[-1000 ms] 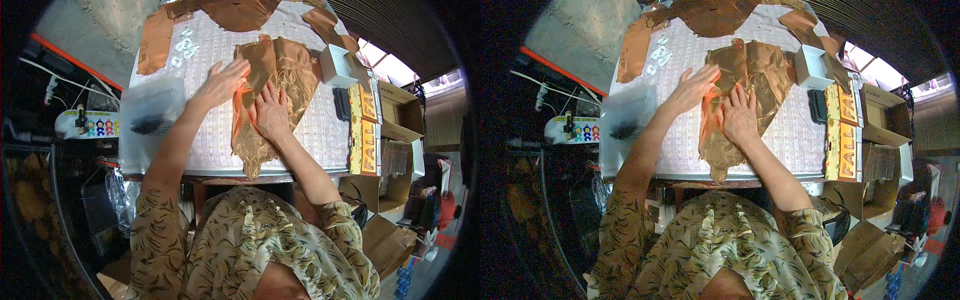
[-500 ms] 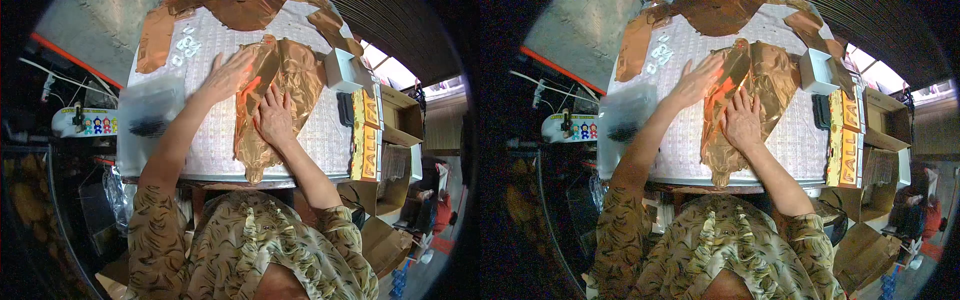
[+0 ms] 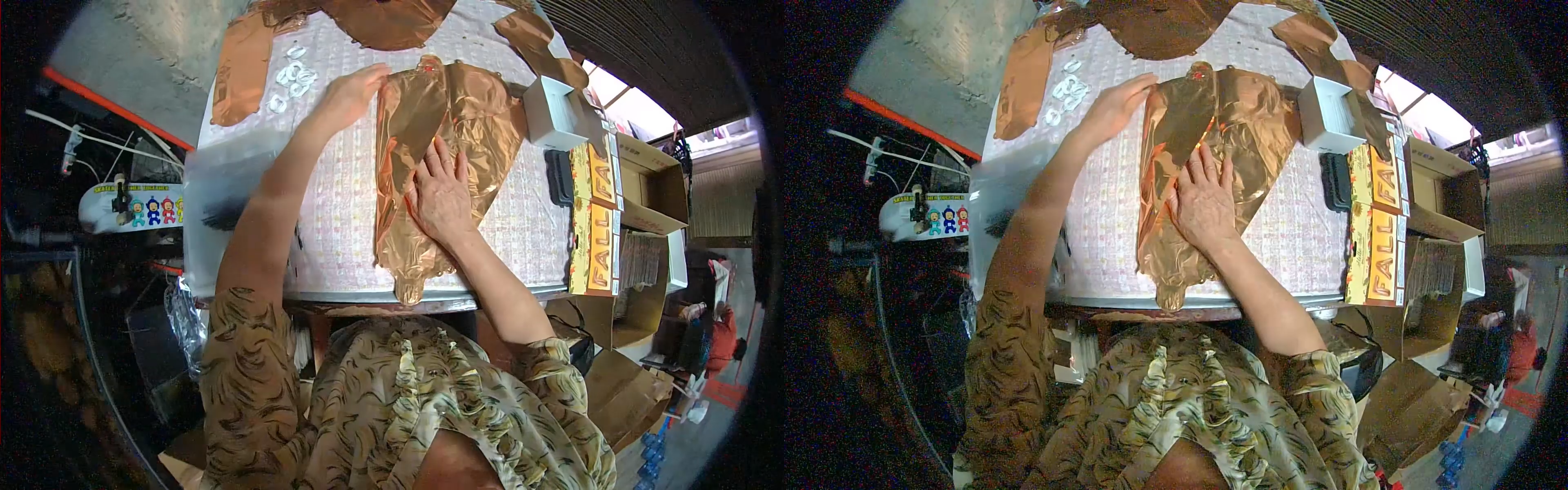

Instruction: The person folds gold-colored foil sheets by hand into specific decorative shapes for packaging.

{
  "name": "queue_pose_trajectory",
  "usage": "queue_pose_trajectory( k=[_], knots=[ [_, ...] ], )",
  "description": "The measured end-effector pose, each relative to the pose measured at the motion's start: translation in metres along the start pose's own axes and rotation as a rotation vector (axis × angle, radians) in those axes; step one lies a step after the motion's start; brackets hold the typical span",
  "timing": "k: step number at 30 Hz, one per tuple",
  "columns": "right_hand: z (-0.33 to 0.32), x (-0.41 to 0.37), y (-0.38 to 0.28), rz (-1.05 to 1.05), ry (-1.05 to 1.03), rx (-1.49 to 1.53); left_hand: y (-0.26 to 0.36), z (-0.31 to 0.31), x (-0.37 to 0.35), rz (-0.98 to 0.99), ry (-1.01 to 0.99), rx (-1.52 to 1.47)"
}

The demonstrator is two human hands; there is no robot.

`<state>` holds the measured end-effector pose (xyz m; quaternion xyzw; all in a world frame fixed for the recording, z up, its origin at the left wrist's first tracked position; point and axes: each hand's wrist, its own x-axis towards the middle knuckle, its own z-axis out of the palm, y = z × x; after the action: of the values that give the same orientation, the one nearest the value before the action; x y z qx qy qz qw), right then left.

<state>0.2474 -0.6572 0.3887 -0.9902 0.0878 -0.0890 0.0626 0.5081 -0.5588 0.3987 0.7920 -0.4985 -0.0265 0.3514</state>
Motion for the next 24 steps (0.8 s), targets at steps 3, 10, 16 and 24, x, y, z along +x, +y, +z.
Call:
queue_pose_trajectory(
  k=[3, 10, 16, 24],
  knots=[
    [0.002, 0.0, 0.001, -0.011, 0.05, 0.019, 0.006, -0.009, 0.014, -0.171, -0.031, -0.126],
    [0.003, 0.0, 0.001, -0.014, 0.087, 0.093, -0.021, 0.018, 0.027, 0.006, 0.109, 0.056],
    [-0.002, 0.0, 0.0, -0.022, 0.039, 0.064, -0.021, 0.017, 0.025, 0.036, 0.144, 0.009],
    [0.004, 0.0, 0.0, 0.006, 0.041, 0.022, 0.031, -0.001, -0.027, 0.097, -0.118, 0.097]
  ],
)
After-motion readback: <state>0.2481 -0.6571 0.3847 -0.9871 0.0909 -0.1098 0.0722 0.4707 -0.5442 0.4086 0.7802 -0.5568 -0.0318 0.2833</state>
